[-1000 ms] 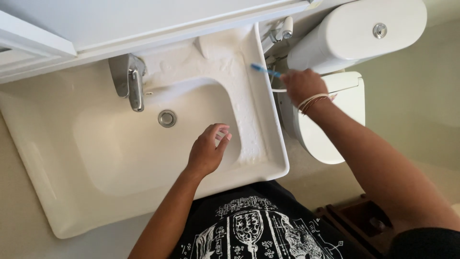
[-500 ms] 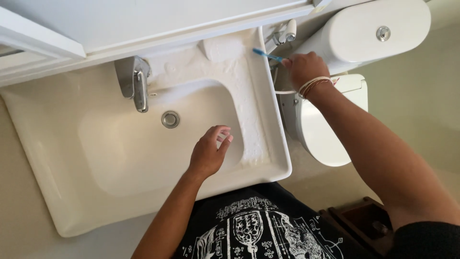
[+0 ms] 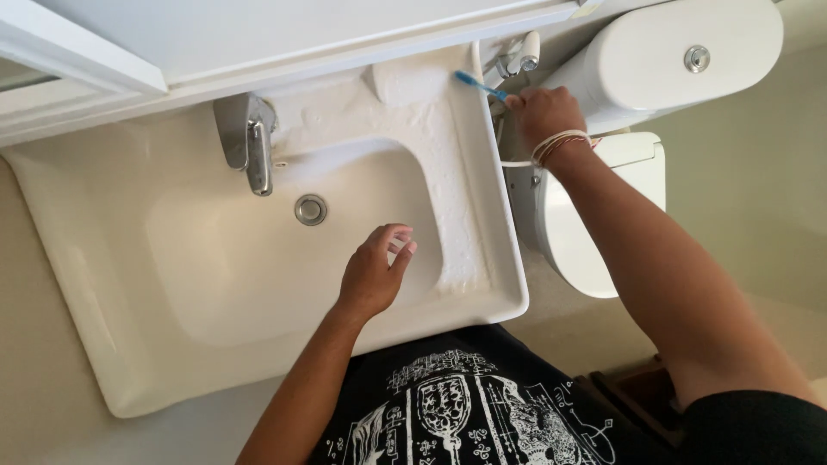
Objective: Scrubbing the edges of a bathroom sink using a toothbrush.
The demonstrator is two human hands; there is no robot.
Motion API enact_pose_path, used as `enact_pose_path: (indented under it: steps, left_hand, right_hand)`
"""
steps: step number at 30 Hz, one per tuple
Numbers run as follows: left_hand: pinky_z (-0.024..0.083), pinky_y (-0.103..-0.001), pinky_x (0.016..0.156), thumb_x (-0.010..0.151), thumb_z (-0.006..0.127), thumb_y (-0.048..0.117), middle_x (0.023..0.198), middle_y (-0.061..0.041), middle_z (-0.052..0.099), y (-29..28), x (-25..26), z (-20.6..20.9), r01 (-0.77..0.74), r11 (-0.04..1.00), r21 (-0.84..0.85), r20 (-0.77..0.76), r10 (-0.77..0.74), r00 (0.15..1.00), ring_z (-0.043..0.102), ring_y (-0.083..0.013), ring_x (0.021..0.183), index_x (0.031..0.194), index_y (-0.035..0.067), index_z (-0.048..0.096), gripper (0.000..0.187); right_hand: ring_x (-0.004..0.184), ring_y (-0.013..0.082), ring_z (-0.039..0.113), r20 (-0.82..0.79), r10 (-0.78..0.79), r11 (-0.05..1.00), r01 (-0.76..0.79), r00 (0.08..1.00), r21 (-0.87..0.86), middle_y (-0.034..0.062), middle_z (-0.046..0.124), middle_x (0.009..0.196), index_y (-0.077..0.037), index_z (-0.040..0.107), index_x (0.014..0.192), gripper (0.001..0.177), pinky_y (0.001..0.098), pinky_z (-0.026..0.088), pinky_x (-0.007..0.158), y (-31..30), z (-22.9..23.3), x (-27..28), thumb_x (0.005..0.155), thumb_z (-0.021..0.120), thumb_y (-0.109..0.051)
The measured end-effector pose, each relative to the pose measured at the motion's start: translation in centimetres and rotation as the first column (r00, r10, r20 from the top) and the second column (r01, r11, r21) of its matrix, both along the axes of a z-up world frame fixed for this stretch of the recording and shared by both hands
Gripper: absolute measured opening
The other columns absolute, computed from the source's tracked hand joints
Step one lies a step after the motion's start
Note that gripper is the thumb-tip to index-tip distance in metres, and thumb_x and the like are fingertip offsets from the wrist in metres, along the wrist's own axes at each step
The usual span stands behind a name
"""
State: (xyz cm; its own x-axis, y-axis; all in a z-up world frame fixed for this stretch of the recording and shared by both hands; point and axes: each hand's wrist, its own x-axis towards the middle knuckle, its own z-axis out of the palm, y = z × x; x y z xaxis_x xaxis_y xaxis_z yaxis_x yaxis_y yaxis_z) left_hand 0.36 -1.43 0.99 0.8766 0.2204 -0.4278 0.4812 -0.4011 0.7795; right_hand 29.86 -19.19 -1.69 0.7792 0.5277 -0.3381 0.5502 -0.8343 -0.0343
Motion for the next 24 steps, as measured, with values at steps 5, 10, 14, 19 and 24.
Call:
enact_pose_path:
  steps: [5, 10, 14, 19, 24]
  left_hand:
    - [0.055, -0.039, 0.084, 0.098, 0.062, 0.029, 0.117, -0.006, 0.071, 0.0, -0.4, -0.5, -0.001, 1.000, 0.002, 0.045, 0.001, 0.999, 0.071, -0.0210, 0.096, 0.124, 0.010, 0.062, 0.032]
    - [0.055, -0.039, 0.084, 0.097, 0.063, 0.030, 0.116, -0.006, 0.072, -0.1, -0.5, -0.5, 0.006, 1.000, 0.009, 0.054, -0.007, 0.999, 0.071, -0.0208, 0.096, 0.123, 0.010, 0.063, 0.032]
    - [0.055, -0.039, 0.079, 0.097, 0.063, 0.030, 0.115, -0.005, 0.071, 0.4, -0.4, 0.3, 0.006, 1.000, 0.002, 0.018, -0.006, 1.000, 0.071, -0.0201, 0.095, 0.123, 0.011, 0.062, 0.032]
    - [0.055, -0.038, 0.079, 0.098, 0.063, 0.029, 0.116, -0.005, 0.071, 0.8, -1.0, -0.4, 0.017, 1.000, 0.025, 0.041, -0.018, 0.999, 0.071, -0.0205, 0.095, 0.124, 0.010, 0.062, 0.032]
    - [0.056, -0.039, 0.077, 0.097, 0.062, 0.030, 0.117, -0.004, 0.070, 0.6, -0.9, 0.1, 0.001, 1.000, -0.004, -0.020, -0.001, 1.000, 0.071, -0.0198, 0.096, 0.124, 0.012, 0.062, 0.033]
  right_hand:
    - [0.089, 0.0430, 0.068, -0.060, -0.177, 0.981, 0.181, 0.982, 0.067, 0.0217, 0.073, 0.093, -0.009, 0.075, 0.098, 0.047, 0.0539, 0.055, 0.082, -0.1, 2.2, -0.3, 0.110, 0.049, -0.046]
    - [0.088, 0.0420, 0.069, 0.013, -0.087, 0.995, 0.086, 0.996, 0.046, 0.0198, 0.074, 0.091, -0.009, 0.076, 0.097, 0.048, 0.0543, 0.056, 0.079, -1.0, -2.4, 1.1, 0.112, 0.048, -0.045]
    - [0.082, 0.0408, 0.071, 0.070, -0.095, 0.994, 0.092, 0.993, 0.056, 0.0200, 0.074, 0.089, -0.012, 0.076, 0.103, 0.044, 0.0532, 0.057, 0.076, 0.3, 1.4, 1.3, 0.113, 0.047, -0.044]
    - [0.076, 0.0374, 0.072, 0.177, 0.025, 1.000, -0.025, 0.984, -0.001, 0.0194, 0.074, 0.084, -0.013, 0.077, 0.103, 0.043, 0.0506, 0.057, 0.068, 0.5, 2.5, 4.6, 0.112, 0.050, -0.045]
    - [0.067, 0.0301, 0.073, 0.290, 0.263, 0.960, -0.219, 0.920, -0.173, 0.0143, 0.074, 0.076, -0.016, 0.078, 0.102, 0.041, 0.0449, 0.056, 0.054, 1.2, 3.3, 6.5, 0.110, 0.052, -0.046]
